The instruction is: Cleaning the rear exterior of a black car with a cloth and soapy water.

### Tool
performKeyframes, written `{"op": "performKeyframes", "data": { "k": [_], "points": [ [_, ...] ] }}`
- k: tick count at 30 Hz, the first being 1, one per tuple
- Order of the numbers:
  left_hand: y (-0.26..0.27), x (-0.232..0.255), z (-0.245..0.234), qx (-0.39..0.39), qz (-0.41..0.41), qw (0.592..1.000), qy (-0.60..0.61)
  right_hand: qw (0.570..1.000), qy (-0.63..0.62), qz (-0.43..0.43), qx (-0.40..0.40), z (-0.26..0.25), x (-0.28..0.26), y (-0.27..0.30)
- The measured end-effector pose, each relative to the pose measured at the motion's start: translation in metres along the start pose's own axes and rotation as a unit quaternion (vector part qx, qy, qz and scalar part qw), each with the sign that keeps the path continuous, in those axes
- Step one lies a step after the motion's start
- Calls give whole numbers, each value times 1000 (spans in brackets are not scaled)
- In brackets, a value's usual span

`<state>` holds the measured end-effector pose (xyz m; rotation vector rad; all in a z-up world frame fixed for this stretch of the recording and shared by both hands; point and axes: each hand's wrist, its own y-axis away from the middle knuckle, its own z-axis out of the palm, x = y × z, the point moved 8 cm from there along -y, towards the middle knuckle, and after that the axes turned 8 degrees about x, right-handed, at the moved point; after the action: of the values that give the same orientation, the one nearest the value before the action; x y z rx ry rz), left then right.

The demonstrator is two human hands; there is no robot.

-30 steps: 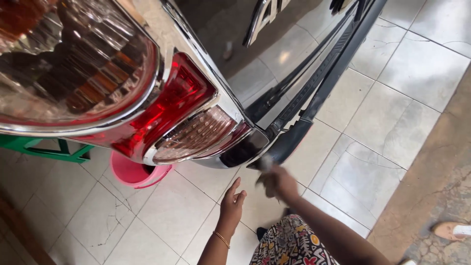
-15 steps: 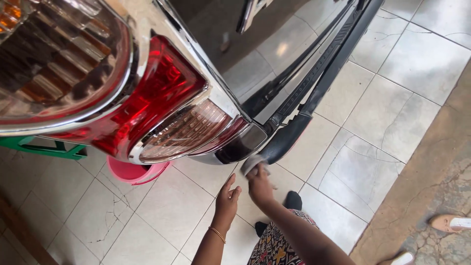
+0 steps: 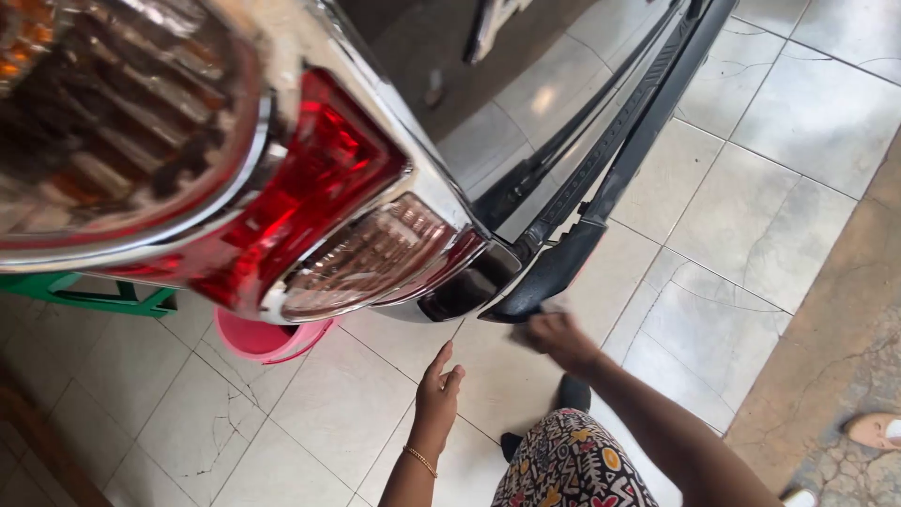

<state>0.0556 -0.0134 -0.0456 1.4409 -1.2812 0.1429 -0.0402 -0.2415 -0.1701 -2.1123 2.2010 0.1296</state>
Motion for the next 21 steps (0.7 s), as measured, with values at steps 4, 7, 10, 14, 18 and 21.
{"op": "performKeyframes", "data": {
  "k": [4, 7, 10, 14, 18, 21],
  "points": [
    [1, -1, -23, 12, 37, 999, -8, 887, -115, 437, 96, -25, 147, 86],
    [-6, -12, -20, 1, 20, 999, 29, 812, -168, 518, 209, -40, 211, 95],
    [9, 7, -8, -2, -24, 1000, -12, 846, -187, 354, 352, 96, 253, 60],
    [12, 2, 6, -15, -58, 997, -54, 737, -291, 544, 277, 73, 104, 24],
    [-7, -6, 33, -30, 25, 999, 14, 515, -604, 541, 278, 167, -2, 50],
    [-15, -14, 57, -39, 28, 999, 14, 431, -712, 514, 210, 168, -21, 61]
  ]
}}
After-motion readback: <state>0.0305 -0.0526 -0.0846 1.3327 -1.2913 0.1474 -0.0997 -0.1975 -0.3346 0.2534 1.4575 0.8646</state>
